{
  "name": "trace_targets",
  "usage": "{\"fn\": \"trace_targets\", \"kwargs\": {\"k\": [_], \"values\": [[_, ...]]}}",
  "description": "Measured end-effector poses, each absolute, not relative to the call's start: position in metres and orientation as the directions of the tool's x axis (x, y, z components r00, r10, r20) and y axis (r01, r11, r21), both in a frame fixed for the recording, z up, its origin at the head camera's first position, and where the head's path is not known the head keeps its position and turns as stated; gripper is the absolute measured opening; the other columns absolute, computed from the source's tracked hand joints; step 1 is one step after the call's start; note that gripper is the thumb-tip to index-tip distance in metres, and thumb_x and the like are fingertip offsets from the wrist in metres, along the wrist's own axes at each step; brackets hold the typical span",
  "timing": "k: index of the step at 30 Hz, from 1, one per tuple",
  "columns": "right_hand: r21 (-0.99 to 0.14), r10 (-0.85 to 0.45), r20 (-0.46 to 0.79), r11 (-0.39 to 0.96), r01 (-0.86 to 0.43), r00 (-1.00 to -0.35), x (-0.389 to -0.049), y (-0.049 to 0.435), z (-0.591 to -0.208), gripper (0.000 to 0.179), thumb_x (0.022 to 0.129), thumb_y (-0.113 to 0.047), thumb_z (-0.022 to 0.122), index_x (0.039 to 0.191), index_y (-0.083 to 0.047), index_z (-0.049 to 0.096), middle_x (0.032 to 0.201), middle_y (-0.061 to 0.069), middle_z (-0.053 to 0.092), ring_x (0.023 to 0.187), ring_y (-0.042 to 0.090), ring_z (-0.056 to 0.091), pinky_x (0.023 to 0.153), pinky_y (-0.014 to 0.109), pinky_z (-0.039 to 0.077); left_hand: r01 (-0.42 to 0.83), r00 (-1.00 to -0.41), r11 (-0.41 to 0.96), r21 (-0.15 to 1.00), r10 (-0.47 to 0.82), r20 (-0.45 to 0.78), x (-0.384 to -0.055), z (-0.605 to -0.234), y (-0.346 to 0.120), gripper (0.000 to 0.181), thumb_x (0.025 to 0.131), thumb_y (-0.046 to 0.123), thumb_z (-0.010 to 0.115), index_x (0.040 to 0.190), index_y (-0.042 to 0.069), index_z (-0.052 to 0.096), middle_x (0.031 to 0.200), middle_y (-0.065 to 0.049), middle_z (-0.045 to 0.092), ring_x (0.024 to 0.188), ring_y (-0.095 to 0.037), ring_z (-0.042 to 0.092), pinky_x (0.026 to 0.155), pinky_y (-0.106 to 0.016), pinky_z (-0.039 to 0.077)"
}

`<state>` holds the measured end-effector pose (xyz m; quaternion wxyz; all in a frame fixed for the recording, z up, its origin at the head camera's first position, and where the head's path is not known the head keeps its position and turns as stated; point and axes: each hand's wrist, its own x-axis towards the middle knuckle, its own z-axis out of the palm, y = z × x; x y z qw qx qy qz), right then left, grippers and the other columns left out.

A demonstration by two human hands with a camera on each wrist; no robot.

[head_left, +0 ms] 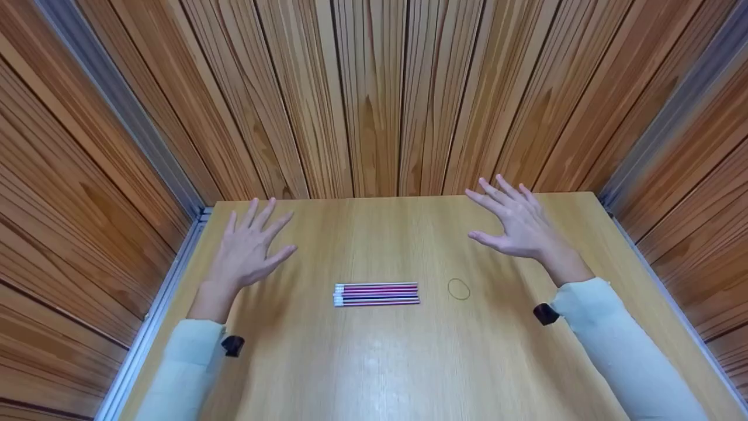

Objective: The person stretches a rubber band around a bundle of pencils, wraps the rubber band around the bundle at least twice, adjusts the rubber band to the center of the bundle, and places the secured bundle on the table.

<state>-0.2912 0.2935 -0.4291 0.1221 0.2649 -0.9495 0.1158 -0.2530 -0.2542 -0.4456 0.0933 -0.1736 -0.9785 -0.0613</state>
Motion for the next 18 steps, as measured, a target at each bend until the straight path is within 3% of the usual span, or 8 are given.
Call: {"fn": "trace_targets", "kwargs": {"k": [8, 18], "values": [[-0.324, -0.428, 0.360, 0.776, -0.541, -0.829, -0.285, 0.291, -0.436, 0.073, 0.102, -0.037, 0.079, 0.167, -0.018, 0.054, 0.177, 0.018, 0.047, 0.169, 0.051, 0.036, 0.130, 0.084, 0.025, 0.366, -0.923, 0.917, 0.155, 0.337, 0.185, -0.263, -0.445, -0.243, 0.079, 0.108, 0.059, 0.062, 0.175, 0.024, 0.041, 0.189, -0.015, 0.024, 0.177, -0.046, 0.017, 0.137, -0.079, 0.014], [-0.377, -0.429, 0.370, 0.742, -0.555, -0.824, -0.276, 0.288, -0.445, 0.068, 0.100, -0.031, 0.082, 0.162, -0.012, 0.060, 0.172, 0.020, 0.055, 0.163, 0.052, 0.045, 0.124, 0.087, 0.032, 0.399, -0.914, 0.887, 0.230, 0.366, 0.176, -0.267, -0.448, -0.225, 0.077, 0.108, 0.060, 0.061, 0.175, 0.026, 0.042, 0.188, -0.015, 0.027, 0.177, -0.046, 0.018, 0.135, -0.082, 0.016]]}}
